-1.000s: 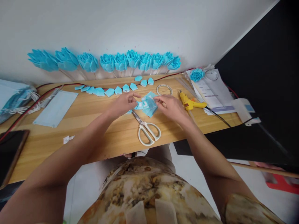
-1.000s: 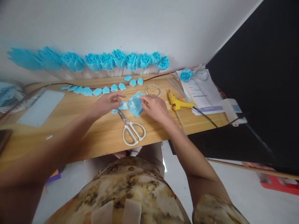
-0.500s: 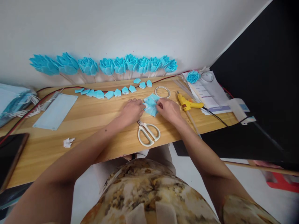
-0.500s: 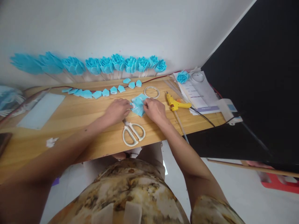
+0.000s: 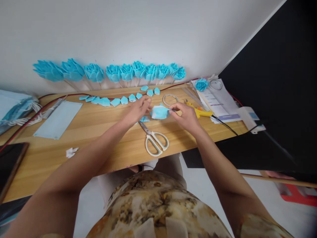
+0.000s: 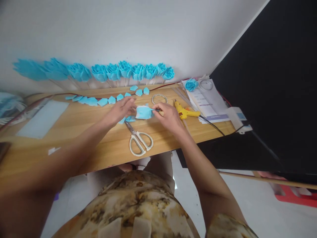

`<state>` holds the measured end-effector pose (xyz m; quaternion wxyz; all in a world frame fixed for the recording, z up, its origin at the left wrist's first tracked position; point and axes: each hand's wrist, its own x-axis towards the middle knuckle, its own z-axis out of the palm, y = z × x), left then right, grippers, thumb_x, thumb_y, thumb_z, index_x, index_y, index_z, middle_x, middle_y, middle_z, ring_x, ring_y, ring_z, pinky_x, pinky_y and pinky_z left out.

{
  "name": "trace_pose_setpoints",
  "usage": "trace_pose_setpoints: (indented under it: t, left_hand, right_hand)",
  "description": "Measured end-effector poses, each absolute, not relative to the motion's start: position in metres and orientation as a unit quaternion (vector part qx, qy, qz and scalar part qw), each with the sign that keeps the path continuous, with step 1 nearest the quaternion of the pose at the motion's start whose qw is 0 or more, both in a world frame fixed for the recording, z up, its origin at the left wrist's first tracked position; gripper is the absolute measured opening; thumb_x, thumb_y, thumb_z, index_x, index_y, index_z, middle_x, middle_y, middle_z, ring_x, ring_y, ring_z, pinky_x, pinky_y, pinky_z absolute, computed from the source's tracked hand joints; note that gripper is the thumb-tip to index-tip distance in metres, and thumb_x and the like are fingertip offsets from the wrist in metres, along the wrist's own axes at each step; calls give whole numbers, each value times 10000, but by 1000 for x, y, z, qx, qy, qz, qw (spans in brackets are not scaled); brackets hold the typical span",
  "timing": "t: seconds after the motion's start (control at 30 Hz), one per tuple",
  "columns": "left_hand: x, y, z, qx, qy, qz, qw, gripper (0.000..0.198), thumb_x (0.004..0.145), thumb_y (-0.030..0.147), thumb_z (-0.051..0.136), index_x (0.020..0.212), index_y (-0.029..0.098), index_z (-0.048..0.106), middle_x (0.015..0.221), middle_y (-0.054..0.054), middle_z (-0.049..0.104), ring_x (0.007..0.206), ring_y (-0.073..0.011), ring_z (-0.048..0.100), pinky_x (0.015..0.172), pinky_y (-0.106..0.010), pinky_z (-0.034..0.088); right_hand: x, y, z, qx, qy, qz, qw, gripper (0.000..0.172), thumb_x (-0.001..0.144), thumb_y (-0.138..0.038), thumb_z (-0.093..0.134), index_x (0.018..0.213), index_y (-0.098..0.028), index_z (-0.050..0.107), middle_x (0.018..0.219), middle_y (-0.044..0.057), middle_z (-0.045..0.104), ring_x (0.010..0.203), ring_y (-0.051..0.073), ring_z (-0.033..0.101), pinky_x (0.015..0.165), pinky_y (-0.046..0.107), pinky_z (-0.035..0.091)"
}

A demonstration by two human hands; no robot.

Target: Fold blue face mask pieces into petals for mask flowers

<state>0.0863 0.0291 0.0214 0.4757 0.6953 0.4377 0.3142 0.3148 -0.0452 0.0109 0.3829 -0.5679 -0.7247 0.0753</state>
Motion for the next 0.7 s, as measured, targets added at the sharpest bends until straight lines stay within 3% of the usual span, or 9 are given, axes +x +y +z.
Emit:
trace_pose_setpoints:
  t: [0.13,0.27,0.4,0.57,0.7]
  left_hand:
    - [93,25,27,544,436,270,664,234,1025,388,522,1052,183,631,814,-71,714,643,-187,687,671,-323,558]
    - [100,22,32,450,386,294,750,124,895,205,673,1014,176,654,794,-44,707,617,-154,664,630,-279,522]
    - [105,32,31,433,389,349,734,354,767,32,665,1092,171,663,704,15,648,538,-122,593,563,-247,459]
    - [98,49,21,437,406,442,670,383,749,28,698,1106,167,685,850,-8,684,690,-126,649,716,-276,539]
    - [85,48,17,455,405,422,671,436,788,93,716,1210,196,683,954,-39,713,775,-164,687,757,-324,568]
  right_hand:
    - [309,-48,21,-522,-757,24,392,100,912,-232,619,931,-213,715,933,47,781,870,223,706,798,344,512]
    - [305,-49,24,-485,-789,-12,377,92,945,-228,618,946,-221,709,940,47,784,890,227,710,814,354,513]
    - [302,-53,24,-477,-802,-25,359,104,963,-223,604,934,-228,705,903,44,780,868,228,708,789,355,506]
    - [316,-62,20,-524,-789,14,321,136,960,-258,595,928,-222,722,912,57,786,890,243,724,799,365,527]
    - [334,-62,12,-626,-745,83,216,292,945,-291,588,1193,-217,721,1049,93,802,965,303,746,826,432,562]
